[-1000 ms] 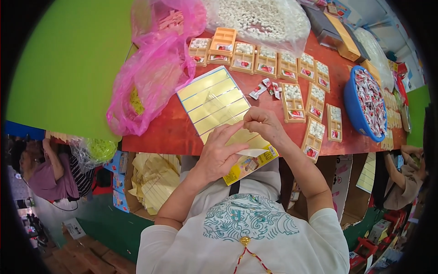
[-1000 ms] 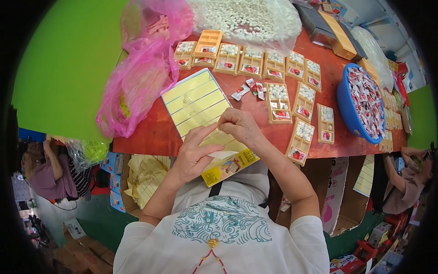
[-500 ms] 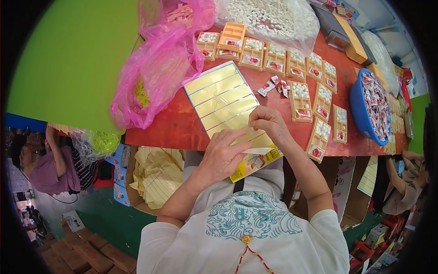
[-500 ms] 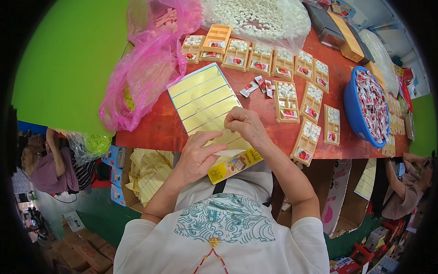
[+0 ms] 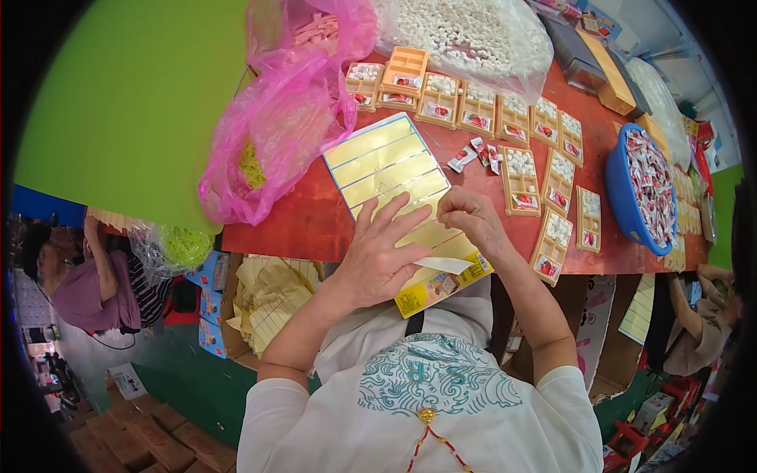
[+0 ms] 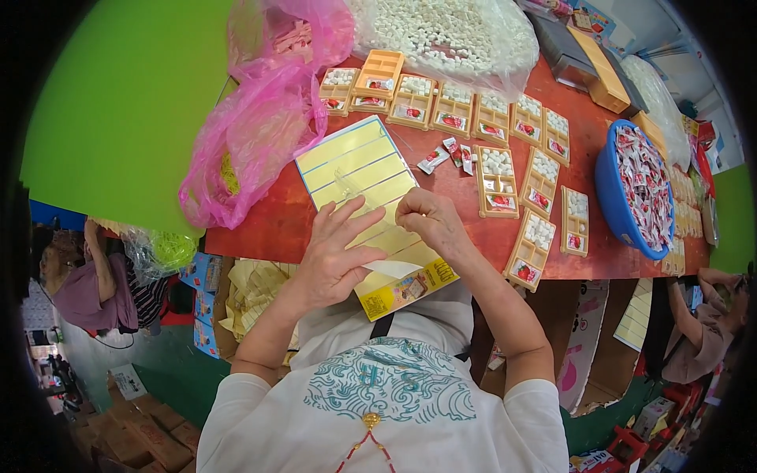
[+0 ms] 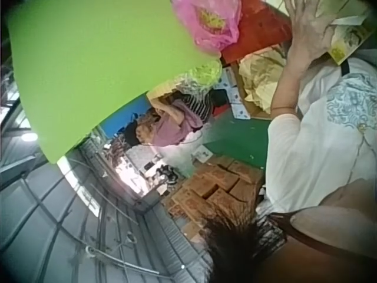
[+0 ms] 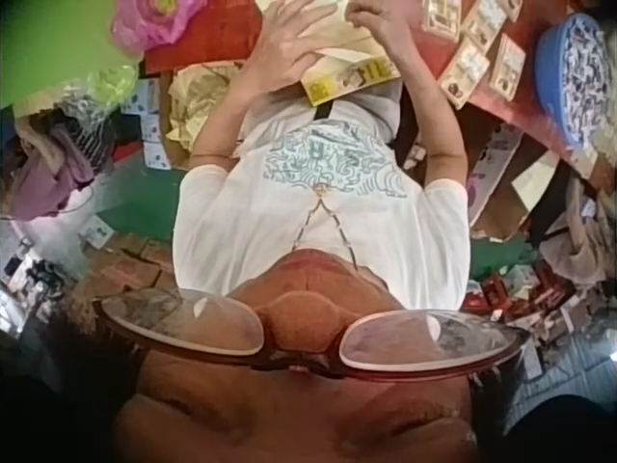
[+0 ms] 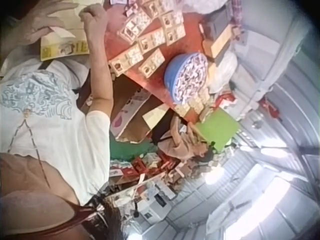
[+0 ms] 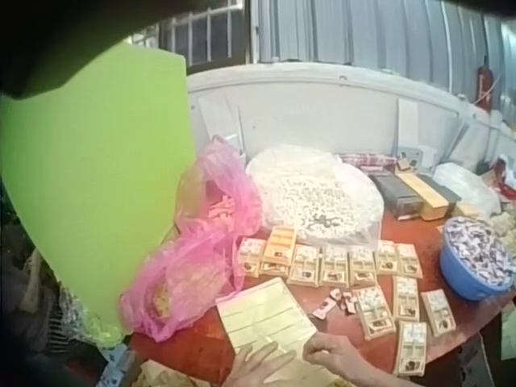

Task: Placing small items into plastic trays and sealing them with adhesive yellow paper strips.

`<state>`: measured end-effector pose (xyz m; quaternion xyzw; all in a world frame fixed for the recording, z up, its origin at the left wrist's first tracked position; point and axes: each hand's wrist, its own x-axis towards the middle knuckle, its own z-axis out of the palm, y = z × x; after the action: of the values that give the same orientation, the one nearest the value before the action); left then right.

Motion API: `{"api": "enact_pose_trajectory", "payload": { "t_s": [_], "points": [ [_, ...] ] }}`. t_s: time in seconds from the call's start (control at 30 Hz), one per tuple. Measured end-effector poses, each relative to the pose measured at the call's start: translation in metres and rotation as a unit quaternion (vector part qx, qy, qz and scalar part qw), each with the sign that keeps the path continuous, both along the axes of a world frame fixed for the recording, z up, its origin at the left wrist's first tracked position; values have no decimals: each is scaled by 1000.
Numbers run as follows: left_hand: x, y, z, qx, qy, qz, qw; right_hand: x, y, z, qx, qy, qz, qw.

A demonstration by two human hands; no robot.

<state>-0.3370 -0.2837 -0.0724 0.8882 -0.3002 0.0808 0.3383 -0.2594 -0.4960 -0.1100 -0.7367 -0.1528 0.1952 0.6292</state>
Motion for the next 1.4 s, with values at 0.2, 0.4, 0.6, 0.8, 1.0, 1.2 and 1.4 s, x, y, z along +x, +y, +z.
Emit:
{"api": "enact_pose_trajectory", "payload": {
  "t_s": [0.2, 0.4, 0.6, 0.8, 1.0, 1.2, 1.4],
  "points": [
    [4, 4, -6, 44, 7, -28, 999, 0, -1, 0, -30, -70, 2, 997],
    [10, 8, -3, 38, -26, -8, 999, -1, 0, 7, -73, -127, 17, 989],
    [18, 15, -8, 61, -25, 4, 998, -1, -1, 7, -91, -165, 27, 982],
    [21, 15, -9, 69, -25, -4, 997, -2, 0, 7, -104, -196, 24, 975],
    [19, 17, -17, 65, -20, -4, 998, -3, 1, 2, -93, -204, -4, 974],
    [17, 14, -23, 62, 6, -25, 998, 2, 0, -16, -58, -169, -43, 983],
    [12, 7, -20, -19, 58, -71, 996, 8, -14, -18, 82, -45, -122, 988]
  ]
}}
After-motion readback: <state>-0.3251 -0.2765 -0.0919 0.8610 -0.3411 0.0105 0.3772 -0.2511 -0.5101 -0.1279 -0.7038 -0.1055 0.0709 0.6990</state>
